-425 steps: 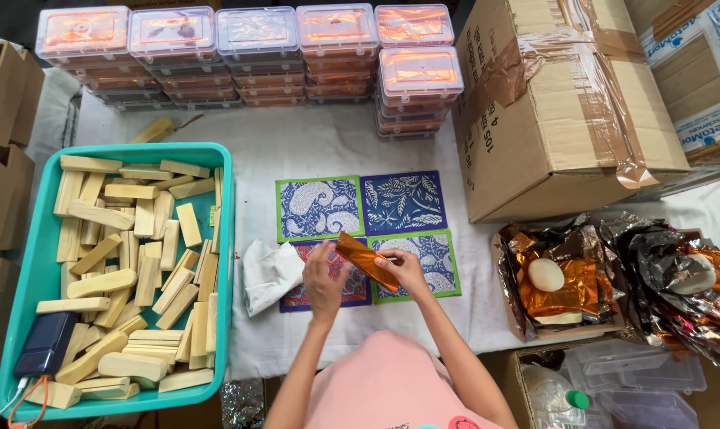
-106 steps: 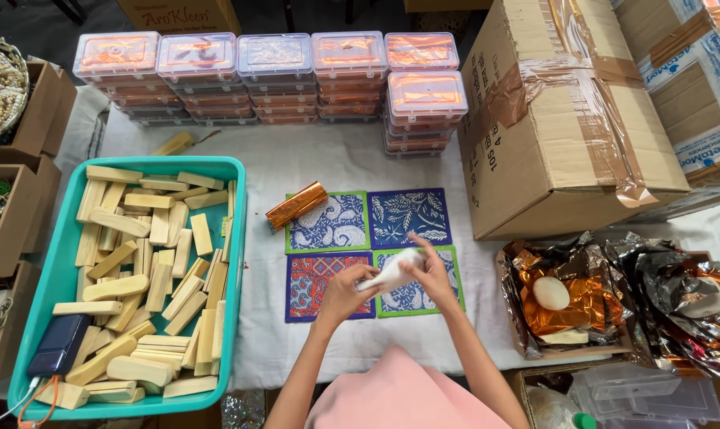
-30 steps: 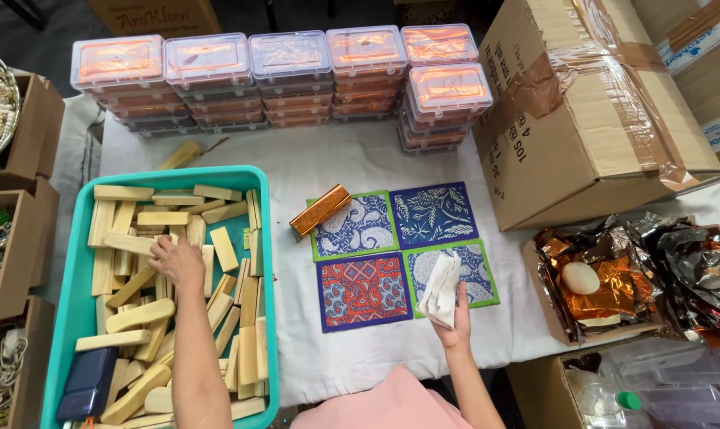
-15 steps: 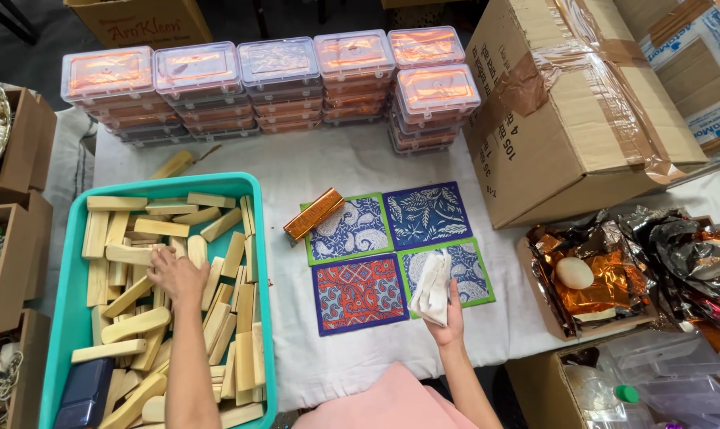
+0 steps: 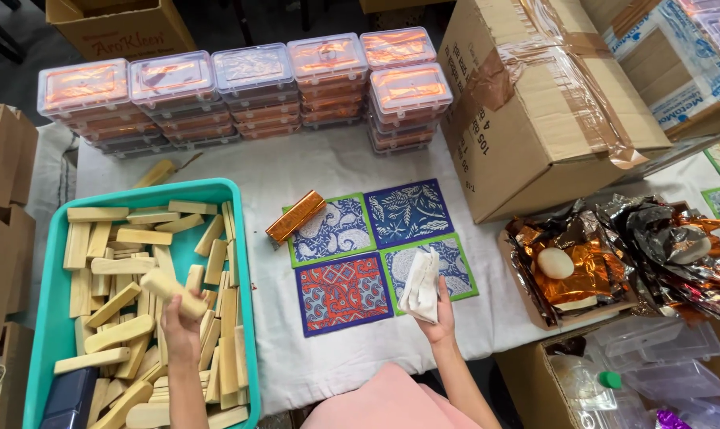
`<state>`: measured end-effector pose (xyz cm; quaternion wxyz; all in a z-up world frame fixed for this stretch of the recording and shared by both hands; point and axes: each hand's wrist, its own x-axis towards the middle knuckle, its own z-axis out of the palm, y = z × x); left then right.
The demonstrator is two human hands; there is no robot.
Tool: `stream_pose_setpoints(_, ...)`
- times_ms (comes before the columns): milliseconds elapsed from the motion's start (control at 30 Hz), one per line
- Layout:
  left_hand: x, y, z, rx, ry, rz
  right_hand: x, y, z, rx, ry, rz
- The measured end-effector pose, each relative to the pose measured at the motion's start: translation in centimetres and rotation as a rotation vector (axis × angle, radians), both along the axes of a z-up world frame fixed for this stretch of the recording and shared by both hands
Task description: The person wraps small wooden blocks in orange foil, folds the edges, and places them on a patterned mat. They then wipe the mat with a white cloth and repeat the wrapping process with additional blocks.
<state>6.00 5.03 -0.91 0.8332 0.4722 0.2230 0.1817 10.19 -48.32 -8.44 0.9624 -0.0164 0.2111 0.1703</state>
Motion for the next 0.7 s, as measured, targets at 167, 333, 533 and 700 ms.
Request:
stream_pose_setpoints(167,-2.0,2.0,-3.6,0.554,0.499,-0.036,-0.3,-1.4,0.4,0.06,-0.03,0.003)
stream_pose_setpoints(333,-4.9,1.4,-6.9,1.221,1.067,-0.297,0.3,-2.9,2.3,0.001,-0.015,-0.036)
stream_pose_setpoints(533,-5.5,-0.3,-6.4,1.398,1.058,-0.219,0.4,-4.0,1.8,0.033,-0.039,-0.028)
stream_pose_setpoints(700,-5.5,0.9,-8.7,1.498,0.939,0.033,0.5,-4.2,2.4,0.017,-0.04,0.003)
